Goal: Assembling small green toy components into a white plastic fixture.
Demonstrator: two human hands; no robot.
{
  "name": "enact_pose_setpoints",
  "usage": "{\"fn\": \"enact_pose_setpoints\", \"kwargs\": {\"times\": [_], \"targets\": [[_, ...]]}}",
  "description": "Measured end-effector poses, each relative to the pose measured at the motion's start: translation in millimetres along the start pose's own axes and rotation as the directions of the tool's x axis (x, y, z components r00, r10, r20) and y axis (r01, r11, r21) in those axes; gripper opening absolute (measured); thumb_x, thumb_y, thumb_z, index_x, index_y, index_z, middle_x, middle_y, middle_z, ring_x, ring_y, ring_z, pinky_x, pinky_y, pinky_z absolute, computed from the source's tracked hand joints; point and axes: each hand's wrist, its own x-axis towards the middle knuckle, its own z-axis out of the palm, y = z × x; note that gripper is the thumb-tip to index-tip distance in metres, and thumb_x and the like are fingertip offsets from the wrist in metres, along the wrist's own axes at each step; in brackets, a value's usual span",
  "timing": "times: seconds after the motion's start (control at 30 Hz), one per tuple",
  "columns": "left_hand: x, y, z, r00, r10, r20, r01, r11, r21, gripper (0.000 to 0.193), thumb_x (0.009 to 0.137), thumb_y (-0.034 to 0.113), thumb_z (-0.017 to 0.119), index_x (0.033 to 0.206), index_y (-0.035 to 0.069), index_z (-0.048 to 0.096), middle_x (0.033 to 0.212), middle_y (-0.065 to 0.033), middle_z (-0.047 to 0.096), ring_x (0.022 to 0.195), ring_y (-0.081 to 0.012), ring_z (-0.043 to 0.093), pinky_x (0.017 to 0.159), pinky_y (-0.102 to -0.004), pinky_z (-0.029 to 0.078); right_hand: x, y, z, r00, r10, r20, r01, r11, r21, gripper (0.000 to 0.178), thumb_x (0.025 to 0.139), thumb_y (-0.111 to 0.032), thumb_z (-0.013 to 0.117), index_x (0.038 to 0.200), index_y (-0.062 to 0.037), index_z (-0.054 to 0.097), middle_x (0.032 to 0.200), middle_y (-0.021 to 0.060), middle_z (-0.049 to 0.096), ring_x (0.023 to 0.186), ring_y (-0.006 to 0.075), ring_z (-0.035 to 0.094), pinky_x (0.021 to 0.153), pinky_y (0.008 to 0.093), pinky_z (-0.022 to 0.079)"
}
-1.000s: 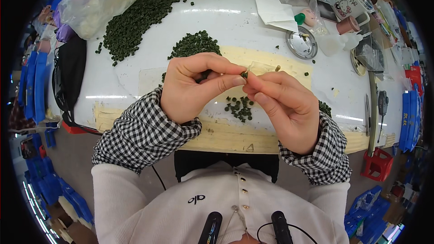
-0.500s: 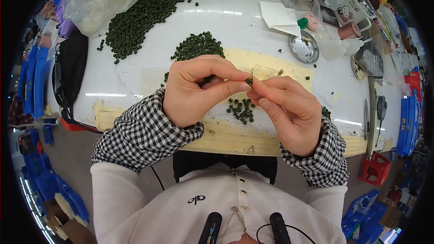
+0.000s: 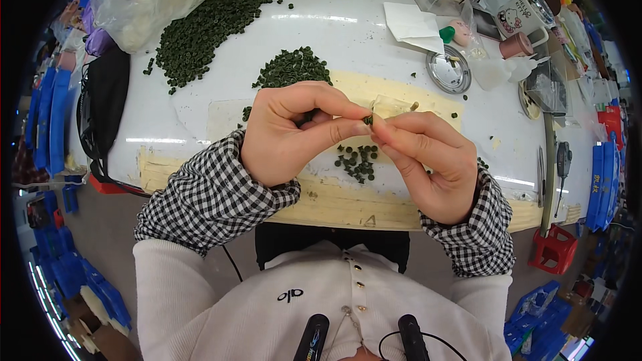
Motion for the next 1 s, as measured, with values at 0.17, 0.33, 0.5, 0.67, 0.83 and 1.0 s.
{"fn": "enact_pose_setpoints", "kwargs": {"times": [0.17,0.33,0.5,0.67,0.83,1.0], "targets": [[0.8,1.0,0.7,0.996,-0.084,-0.003,0.084,0.996,0.013,0.013,0.078,-0.002,0.071,0.091,-0.001,0.067,0.074,0.0008,0.055,0.061,-0.0032,0.04,0.057,-0.0187,0.035,5.7,-4.3,-18.8,0.984,0.055,-0.17,-0.086,0.98,-0.178,0.024,0.079,0.003,0.066,0.103,0.0005,0.066,0.088,0.0118,0.062,0.07,0.0176,0.06,0.062,0.0235,0.049],[2.2,0.7,4.7,0.998,-0.061,0.012,0.061,0.998,0.035,0.014,0.077,-0.001,0.072,0.091,0.0,0.067,0.072,0.0024,0.054,0.059,-0.0019,0.038,0.054,-0.0177,0.033,6.7,11.1,-26.6,0.958,0.145,-0.246,-0.222,0.921,-0.321,0.012,0.079,-0.005,0.068,0.091,-0.0011,0.067,0.077,0.0087,0.061,0.066,0.0181,0.057,0.059,0.0266,0.047],[1.9,2.9,4.4,0.998,-0.058,0.024,0.056,0.995,0.084,0.014,0.076,0.0,0.073,0.09,0.001,0.069,0.071,0.0029,0.054,0.057,-0.0015,0.037,0.052,-0.0177,0.03,7.6,20.2,-20.4,0.978,0.106,-0.177,-0.169,0.906,-0.387,0.011,0.075,-0.006,0.071,0.085,-0.0022,0.066,0.069,0.0067,0.057,0.064,0.021,0.054,0.057,0.0297,0.044],[1.8,1.7,3.6,0.999,-0.037,0.035,0.034,0.995,0.096,0.015,0.076,0.0,0.073,0.09,0.001,0.07,0.072,0.0021,0.055,0.057,-0.0017,0.037,0.051,-0.0178,0.03,6.9,17.0,-22.7,0.984,0.105,-0.145,-0.154,0.911,-0.383,0.01,0.075,-0.004,0.07,0.083,-0.0017,0.066,0.07,0.0066,0.058,0.065,0.0202,0.055,0.058,0.0288,0.044],[0.8,2.8,4.7,0.995,-0.078,0.062,0.075,0.996,0.05,0.015,0.076,-0.001,0.072,0.091,0.0,0.07,0.072,0.0013,0.056,0.057,-0.0025,0.038,0.052,-0.0187,0.03,4.8,-4.3,-29.2,0.9,0.012,-0.435,-0.122,0.966,-0.226,0.007,0.08,-0.004,0.069,0.084,0.0009,0.065,0.077,0.0076,0.062,0.069,0.0155,0.054,0.063,0.0266,0.044],[1.2,3.0,8.2,0.99,-0.075,0.116,0.07,0.996,0.05,0.017,0.075,0.0,0.073,0.092,0.001,0.07,0.073,0.0004,0.059,0.057,-0.0036,0.038,0.053,-0.0198,0.031,0.4,1.3,-20.7,0.982,0.0,-0.19,0.003,1.0,0.013,0.011,0.086,-0.007,0.064,0.09,0.0025,0.06,0.084,0.0083,0.061,0.074,0.0147,0.057,0.068,0.0255,0.047]]}}
